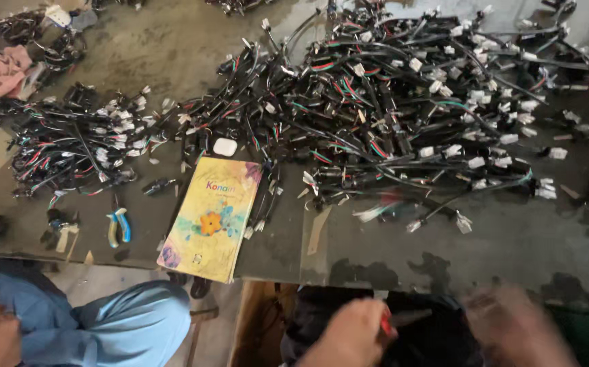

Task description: The person repeatedly picks up black wires with connectors from a large pile on a table, uses red-handled pliers to cut the wire near the connector, and drops the cut pieces into a green bin. The process is repeated continuously throughout the clip.

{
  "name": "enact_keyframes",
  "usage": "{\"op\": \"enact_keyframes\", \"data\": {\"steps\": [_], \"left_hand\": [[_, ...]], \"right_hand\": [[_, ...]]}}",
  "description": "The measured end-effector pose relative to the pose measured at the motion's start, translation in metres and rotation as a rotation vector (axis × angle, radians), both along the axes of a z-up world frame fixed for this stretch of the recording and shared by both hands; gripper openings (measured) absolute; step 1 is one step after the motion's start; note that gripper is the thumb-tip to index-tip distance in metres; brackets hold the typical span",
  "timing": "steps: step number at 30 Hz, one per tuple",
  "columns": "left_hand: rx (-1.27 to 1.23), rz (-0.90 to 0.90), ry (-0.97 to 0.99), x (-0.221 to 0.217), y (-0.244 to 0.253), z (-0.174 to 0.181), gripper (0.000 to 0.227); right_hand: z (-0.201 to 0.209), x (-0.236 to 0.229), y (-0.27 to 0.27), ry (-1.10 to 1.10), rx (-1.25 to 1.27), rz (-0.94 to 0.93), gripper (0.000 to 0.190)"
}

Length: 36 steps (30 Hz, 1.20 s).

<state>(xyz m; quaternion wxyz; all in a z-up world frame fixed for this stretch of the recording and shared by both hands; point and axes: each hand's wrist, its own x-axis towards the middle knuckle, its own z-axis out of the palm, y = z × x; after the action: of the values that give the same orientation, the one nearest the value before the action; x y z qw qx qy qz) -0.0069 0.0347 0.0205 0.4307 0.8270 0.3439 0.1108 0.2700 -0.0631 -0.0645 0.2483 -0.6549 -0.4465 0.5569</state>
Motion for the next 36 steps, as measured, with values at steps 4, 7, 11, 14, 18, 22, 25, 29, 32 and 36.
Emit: {"op": "enact_keyframes", "data": {"steps": [4,7,11,14,18,22,25,29,32,36], "left_hand": [[0.264,0.064,0.107,0.002,0.043,0.041,0.027],[0.477,0.080,0.241,0.021,0.073,0.053,0.030],[0.410,0.133,0.111,0.036,0.091,0.054,0.029],[0.412,0.149,0.067,0.034,0.106,0.052,0.037],[0.613,0.201,-0.037,0.032,0.133,0.047,0.036],[0.795,0.182,0.113,0.047,0.161,0.029,0.034],[0.973,0.162,0.142,0.065,0.178,0.022,0.028],[0.934,0.126,0.188,0.076,0.188,0.033,0.010],[0.894,0.081,0.353,0.075,0.192,0.058,0.012],[0.691,0.177,-0.057,0.073,0.201,0.110,0.010]], "right_hand": [[0.085,0.025,0.018,-0.183,0.259,-0.143,0.037],[0.135,0.026,0.016,-0.522,0.707,-0.378,0.032],[0.136,-0.021,0.005,-0.767,0.867,-0.384,0.026],[0.098,-0.068,-0.009,-0.178,0.306,-0.254,0.025],[0.065,-0.092,-0.039,-0.107,0.060,-0.255,0.035],[0.066,-0.091,-0.044,-0.138,0.284,-0.053,0.034],[0.083,-0.081,-0.030,-0.209,0.355,-0.028,0.036],[0.106,-0.072,-0.014,-0.236,0.357,-0.152,0.039],[0.109,-0.072,-0.012,-0.290,0.486,-0.162,0.035],[0.104,-0.075,-0.012,-0.102,0.336,-0.157,0.035]]}}
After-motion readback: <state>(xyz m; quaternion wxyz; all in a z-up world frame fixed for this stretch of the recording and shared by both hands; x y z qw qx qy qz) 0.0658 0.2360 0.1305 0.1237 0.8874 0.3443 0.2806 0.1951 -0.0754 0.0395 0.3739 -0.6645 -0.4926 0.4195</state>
